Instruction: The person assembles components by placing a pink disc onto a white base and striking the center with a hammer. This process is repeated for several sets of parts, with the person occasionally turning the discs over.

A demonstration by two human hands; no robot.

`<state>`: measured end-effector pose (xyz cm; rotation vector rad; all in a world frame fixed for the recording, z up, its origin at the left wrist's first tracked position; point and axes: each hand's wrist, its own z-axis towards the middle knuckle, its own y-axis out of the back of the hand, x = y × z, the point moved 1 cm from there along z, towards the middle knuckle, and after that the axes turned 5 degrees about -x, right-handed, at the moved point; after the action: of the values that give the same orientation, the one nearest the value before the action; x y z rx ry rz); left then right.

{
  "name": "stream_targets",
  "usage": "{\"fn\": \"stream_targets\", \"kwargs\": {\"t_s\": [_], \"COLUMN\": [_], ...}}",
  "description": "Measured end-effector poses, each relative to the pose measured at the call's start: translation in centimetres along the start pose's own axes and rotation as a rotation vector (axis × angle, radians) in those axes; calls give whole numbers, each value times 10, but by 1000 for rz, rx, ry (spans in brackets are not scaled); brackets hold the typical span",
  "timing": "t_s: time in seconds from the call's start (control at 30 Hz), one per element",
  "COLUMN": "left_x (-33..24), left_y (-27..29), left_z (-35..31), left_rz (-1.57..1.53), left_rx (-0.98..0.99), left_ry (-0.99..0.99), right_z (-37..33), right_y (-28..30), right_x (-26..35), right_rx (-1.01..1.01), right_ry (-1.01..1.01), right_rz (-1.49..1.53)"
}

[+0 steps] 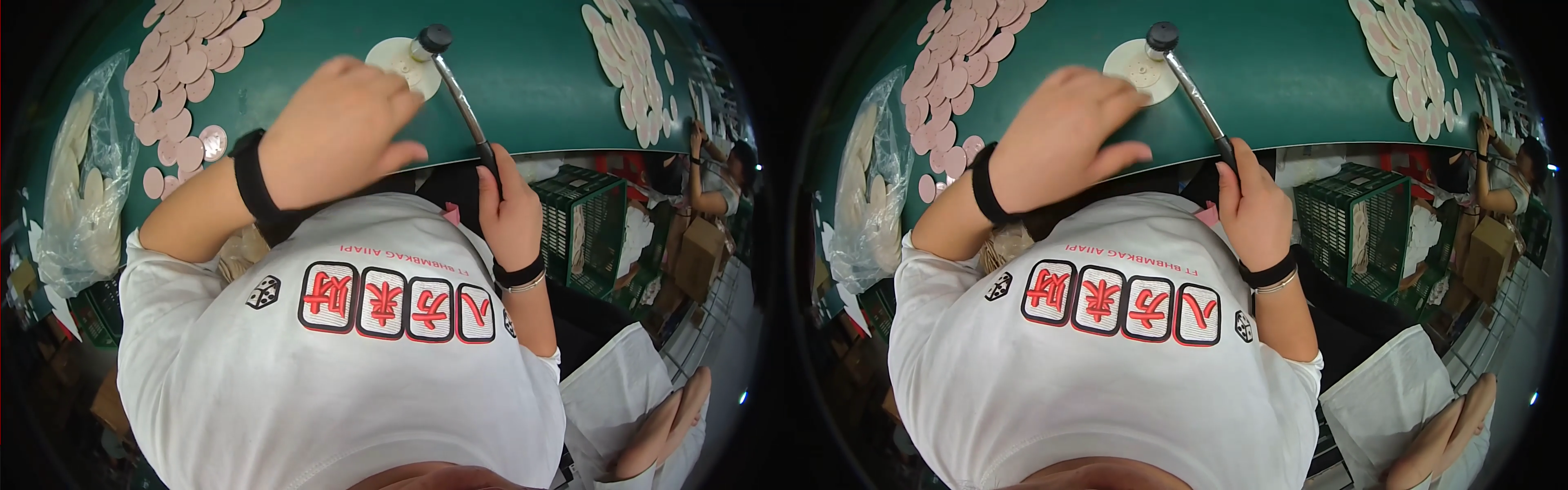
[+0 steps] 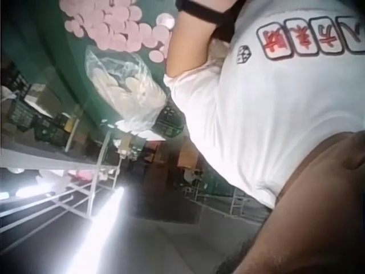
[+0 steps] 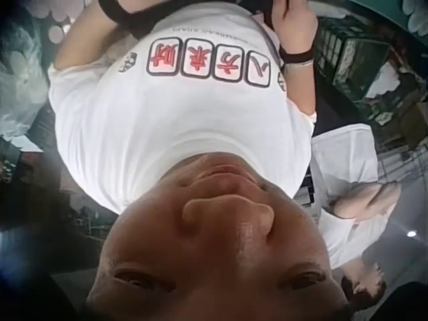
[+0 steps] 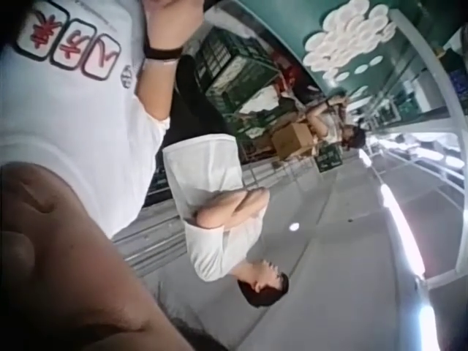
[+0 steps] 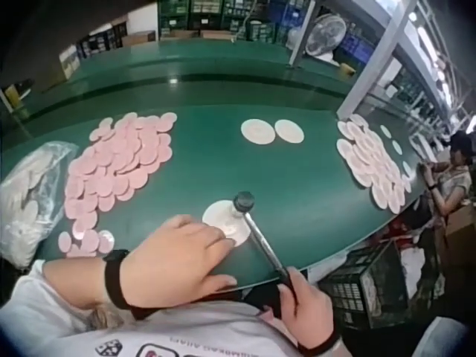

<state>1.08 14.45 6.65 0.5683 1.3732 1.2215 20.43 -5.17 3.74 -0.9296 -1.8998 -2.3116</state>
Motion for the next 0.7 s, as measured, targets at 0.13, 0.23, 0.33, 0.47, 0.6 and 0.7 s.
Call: {"fn": "stream_targets", "kwargs": {"t_s": [0.13, 0.23, 0.33, 0.47, 0.6, 0.7], "left_x": [30, 31, 30, 29, 26, 21], "left_y": [-12, -22, -22, -24, -26, -22], "left_z": [0, -5, -6, -7, -7, -5], "left_rz": [425, 453, 461, 469, 462, 439], "left_rx": [-146, -122, -99, -85, -84, -82], "left_ry": [-106, -105, -106, -105, -96, -84], "right_z": [-2, -7, -16, -16, -24, -24], "right_y": [6, 8, 2, 9, -11, -9], "right_x": [-3, -1, 0, 4, -3, 5], "right_rx": [-1, -92, -191, -72, -262, -120], "right_ry": [-16, 38, 38, -6, 100, 14], "right_rz": [126, 212, 193, 47, 144, -4]}}
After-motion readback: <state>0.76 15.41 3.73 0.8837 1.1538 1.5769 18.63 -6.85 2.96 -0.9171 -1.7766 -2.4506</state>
